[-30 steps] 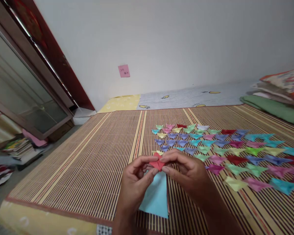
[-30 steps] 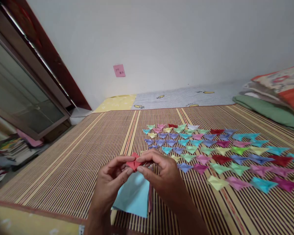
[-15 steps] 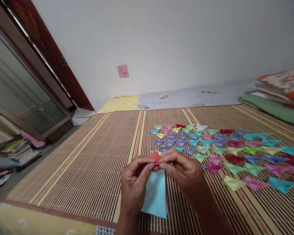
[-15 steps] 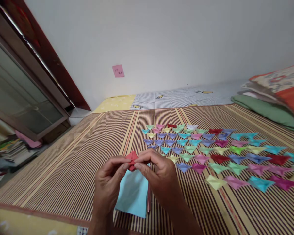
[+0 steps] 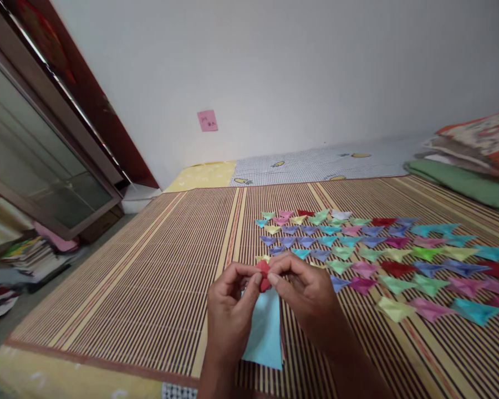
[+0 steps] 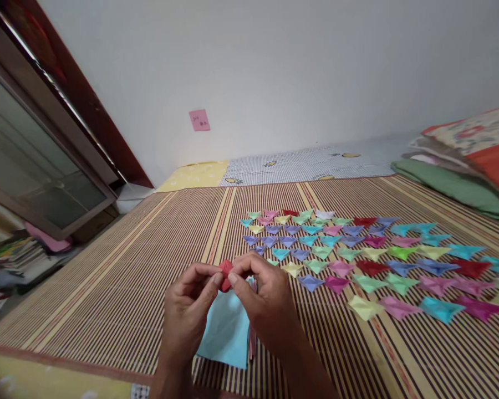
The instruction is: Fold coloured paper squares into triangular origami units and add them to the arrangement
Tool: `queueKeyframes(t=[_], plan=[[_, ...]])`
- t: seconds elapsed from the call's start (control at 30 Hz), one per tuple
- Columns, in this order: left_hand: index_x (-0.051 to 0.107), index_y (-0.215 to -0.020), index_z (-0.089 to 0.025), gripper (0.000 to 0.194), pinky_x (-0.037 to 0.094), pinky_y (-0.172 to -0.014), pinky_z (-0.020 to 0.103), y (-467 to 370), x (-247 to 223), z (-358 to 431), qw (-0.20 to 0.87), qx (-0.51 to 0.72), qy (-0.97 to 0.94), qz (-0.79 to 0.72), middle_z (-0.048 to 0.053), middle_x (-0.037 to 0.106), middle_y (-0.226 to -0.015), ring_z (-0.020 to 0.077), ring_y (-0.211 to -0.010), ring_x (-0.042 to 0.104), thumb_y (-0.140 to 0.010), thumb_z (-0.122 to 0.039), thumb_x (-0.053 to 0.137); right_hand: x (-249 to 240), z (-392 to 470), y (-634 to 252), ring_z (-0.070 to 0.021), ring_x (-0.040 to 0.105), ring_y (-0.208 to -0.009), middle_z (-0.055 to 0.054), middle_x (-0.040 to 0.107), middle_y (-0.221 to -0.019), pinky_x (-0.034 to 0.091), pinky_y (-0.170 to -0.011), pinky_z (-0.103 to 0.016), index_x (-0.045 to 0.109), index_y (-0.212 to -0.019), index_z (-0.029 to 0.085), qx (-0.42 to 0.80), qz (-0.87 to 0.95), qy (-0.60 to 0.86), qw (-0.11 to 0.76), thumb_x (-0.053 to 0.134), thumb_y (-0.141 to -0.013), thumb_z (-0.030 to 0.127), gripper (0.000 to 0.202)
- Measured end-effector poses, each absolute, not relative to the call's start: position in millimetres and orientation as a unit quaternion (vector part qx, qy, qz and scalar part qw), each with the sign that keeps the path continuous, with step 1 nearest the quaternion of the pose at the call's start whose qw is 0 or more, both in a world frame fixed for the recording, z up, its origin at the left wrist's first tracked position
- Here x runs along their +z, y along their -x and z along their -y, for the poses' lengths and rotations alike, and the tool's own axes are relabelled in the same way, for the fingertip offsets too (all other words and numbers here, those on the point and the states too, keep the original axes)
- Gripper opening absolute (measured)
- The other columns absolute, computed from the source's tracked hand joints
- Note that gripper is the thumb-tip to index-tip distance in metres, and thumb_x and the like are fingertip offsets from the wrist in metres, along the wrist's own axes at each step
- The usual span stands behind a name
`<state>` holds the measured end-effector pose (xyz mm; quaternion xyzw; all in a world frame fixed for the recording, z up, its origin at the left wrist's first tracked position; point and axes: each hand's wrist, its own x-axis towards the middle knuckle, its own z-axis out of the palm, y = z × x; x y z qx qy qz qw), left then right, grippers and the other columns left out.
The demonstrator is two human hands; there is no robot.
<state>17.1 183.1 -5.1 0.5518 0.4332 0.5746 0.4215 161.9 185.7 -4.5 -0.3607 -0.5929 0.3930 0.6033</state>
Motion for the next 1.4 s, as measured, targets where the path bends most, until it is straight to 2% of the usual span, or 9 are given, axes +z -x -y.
queueKeyframes(t=[0.23,0.6,1.13,1.23,1.3,1.4], plan=[[0.066,-0.091,-0.019,0.012,0.055,-0.067,0.018,-21,-1,-183,0.456,0.592,-0.507,-0.429,-0.002,0.075,-0.079,0.0113,-0.071,0.071,-0.087,-0.023,0.076,-10,-188,-158,-0.0193,0.066,-0.078,-0.002,0.068,-0.078,0.051,-0.072,-0.033,0.067,-0.075,0.02,0.395,0.573,0.384,0.607,0.062,-0.09,0.019,0.016],[0.065,-0.085,-0.018,0.013,0.055,-0.064,0.019,-20,-1,-183,0.451,0.591,-0.51,-0.434,-0.001,0.075,-0.073,0.0114,-0.066,0.07,-0.086,-0.022,0.077,-3,-185,-153,-0.0194,0.068,-0.077,-0.001,0.07,-0.075,0.051,-0.071,-0.032,0.065,-0.072,0.021,0.342,0.586,0.401,0.615,0.064,-0.086,0.015,0.015],[0.067,-0.1,-0.02,0.017,0.057,-0.075,0.022,-26,-8,-183,0.403,0.594,-0.525,-0.459,0.001,0.078,-0.09,0.0138,-0.081,0.074,-0.087,-0.023,0.077,-7,-188,-153,-0.0195,0.067,-0.08,-0.002,0.069,-0.079,0.051,-0.074,-0.034,0.063,-0.073,0.021,0.319,0.592,0.407,0.619,0.063,-0.087,0.017,0.014],[0.067,-0.11,-0.022,0.023,0.058,-0.078,0.025,-26,-10,-183,0.386,0.6,-0.527,-0.462,0.003,0.079,-0.096,0.0159,-0.086,0.075,-0.088,-0.025,0.076,-13,-191,-153,-0.0189,0.066,-0.075,-0.001,0.068,-0.079,0.051,-0.071,-0.033,0.064,-0.083,0.021,0.358,0.552,0.424,0.623,0.067,-0.085,0.023,0.004],[0.067,-0.116,-0.023,0.027,0.059,-0.079,0.026,-25,-10,-182,0.374,0.601,-0.535,-0.462,0.003,0.079,-0.098,0.0167,-0.088,0.075,-0.09,-0.026,0.075,-17,-193,-153,-0.0176,0.064,-0.07,0.0,0.067,-0.076,0.05,-0.065,-0.031,0.063,-0.086,0.021,0.414,0.528,0.426,0.608,0.067,-0.086,0.028,0.008],[0.068,-0.119,-0.025,0.029,0.059,-0.079,0.027,-24,-9,-181,0.346,0.595,-0.555,-0.468,0.002,0.079,-0.098,0.0163,-0.087,0.074,-0.09,-0.026,0.074,-22,-195,-155,-0.0157,0.06,-0.066,0.0,0.064,-0.072,0.046,-0.058,-0.027,0.064,-0.08,0.021,0.481,0.517,0.404,0.582,0.066,-0.088,0.032,0.014]])
